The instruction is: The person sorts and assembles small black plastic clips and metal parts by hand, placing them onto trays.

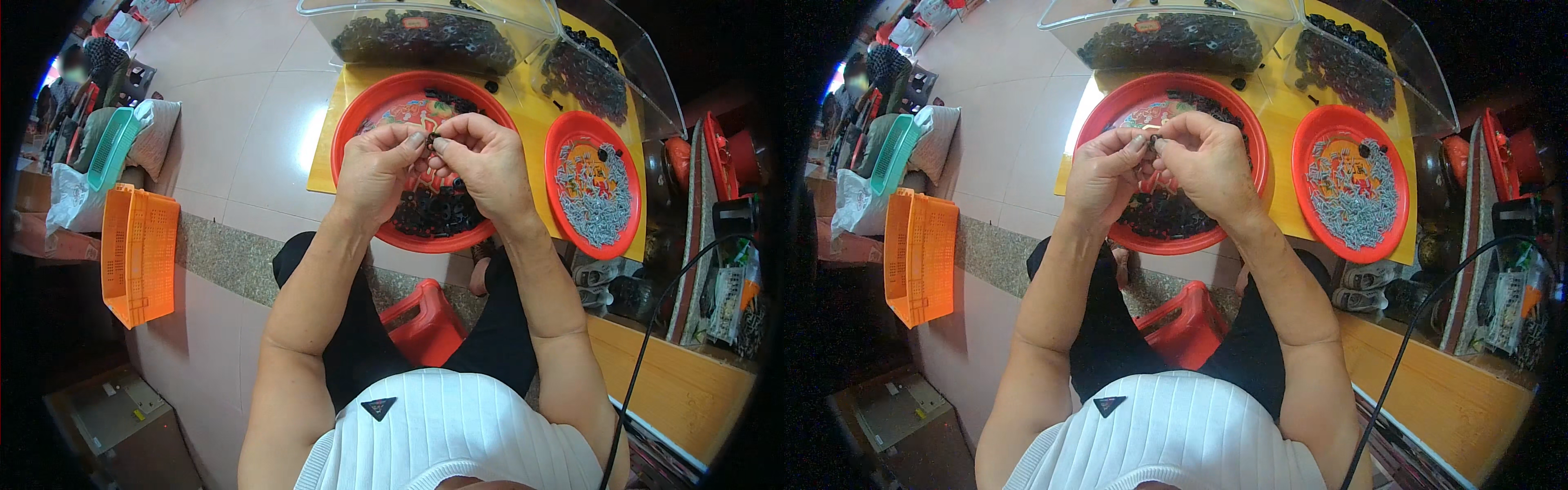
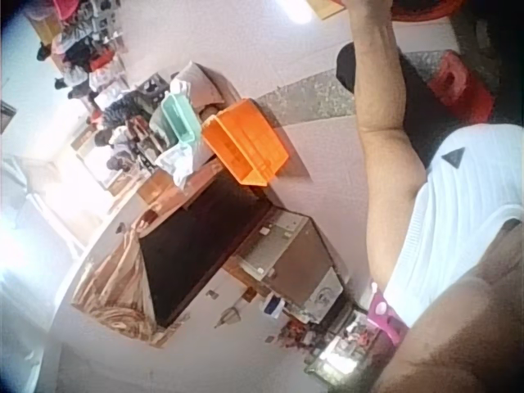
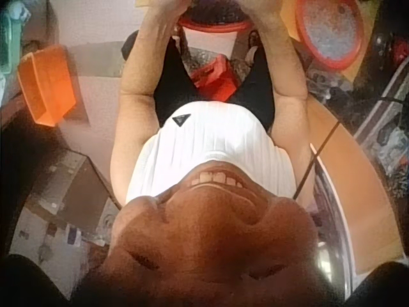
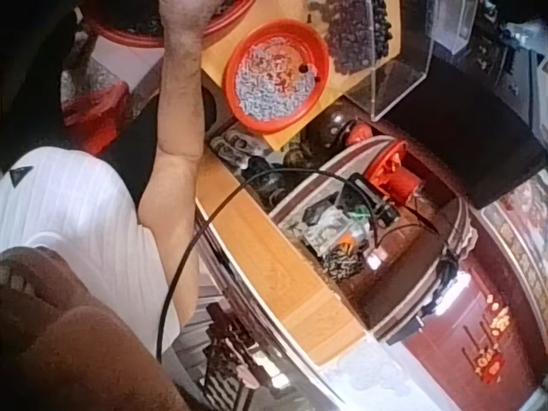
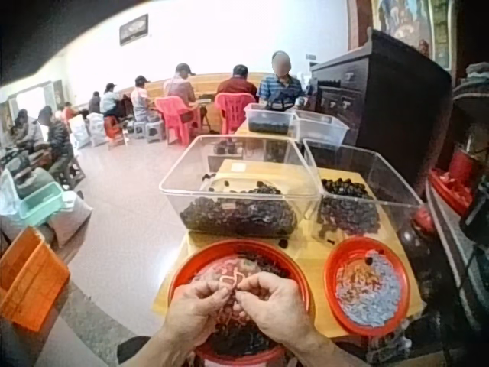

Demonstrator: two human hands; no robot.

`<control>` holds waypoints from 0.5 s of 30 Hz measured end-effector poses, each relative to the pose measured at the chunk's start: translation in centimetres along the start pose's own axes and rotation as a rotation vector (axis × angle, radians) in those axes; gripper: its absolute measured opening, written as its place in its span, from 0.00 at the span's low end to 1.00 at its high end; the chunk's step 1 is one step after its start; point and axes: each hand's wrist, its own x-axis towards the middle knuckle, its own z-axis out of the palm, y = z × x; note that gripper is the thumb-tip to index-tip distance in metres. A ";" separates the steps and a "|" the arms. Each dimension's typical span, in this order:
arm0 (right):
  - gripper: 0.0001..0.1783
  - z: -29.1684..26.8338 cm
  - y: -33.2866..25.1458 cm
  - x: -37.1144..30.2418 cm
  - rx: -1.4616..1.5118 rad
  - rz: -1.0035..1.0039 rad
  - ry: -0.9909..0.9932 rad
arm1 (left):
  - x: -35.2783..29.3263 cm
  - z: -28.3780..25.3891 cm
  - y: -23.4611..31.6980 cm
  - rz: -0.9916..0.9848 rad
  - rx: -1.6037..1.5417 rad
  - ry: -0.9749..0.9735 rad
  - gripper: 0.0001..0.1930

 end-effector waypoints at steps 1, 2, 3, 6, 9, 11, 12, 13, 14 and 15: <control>0.04 0.0 0.0 0.0 -0.036 0.017 -0.002 | -0.1 0.1 0.0 0.014 0.023 0.008 0.05; 0.04 0.1 0.1 -0.1 -0.035 0.018 -0.002 | -0.1 -0.1 -0.1 0.013 0.024 0.009 0.05; 0.03 0.1 0.2 -0.1 -0.080 0.000 0.011 | -0.1 -0.3 -0.2 0.040 0.062 0.006 0.05; 0.02 0.4 0.5 -0.2 -0.136 -0.024 0.034 | -0.1 -0.4 -0.6 0.087 0.127 0.028 0.05; 0.01 0.4 0.7 -0.1 -0.152 -0.020 0.047 | 0.0 0.0 -0.9 0.101 0.166 0.086 0.04; 0.01 0.3 0.5 -0.1 -0.139 0.004 0.047 | -0.2 0.6 -0.8 0.088 0.177 0.120 0.04; 0.01 0.4 0.6 -0.1 -0.137 0.012 0.046 | -0.3 0.8 -0.6 0.109 0.213 0.113 0.04; 0.02 0.4 0.8 -0.1 -0.182 -0.025 0.044 | -0.4 0.9 -0.6 0.130 0.248 0.105 0.04; 0.02 0.4 1.0 0.0 -0.226 -0.063 0.042 | -0.4 0.8 -0.6 0.123 0.248 0.110 0.04; 0.03 0.4 1.6 0.4 -0.206 -0.164 0.085 | -0.2 0.8 -0.8 0.119 0.258 0.111 0.04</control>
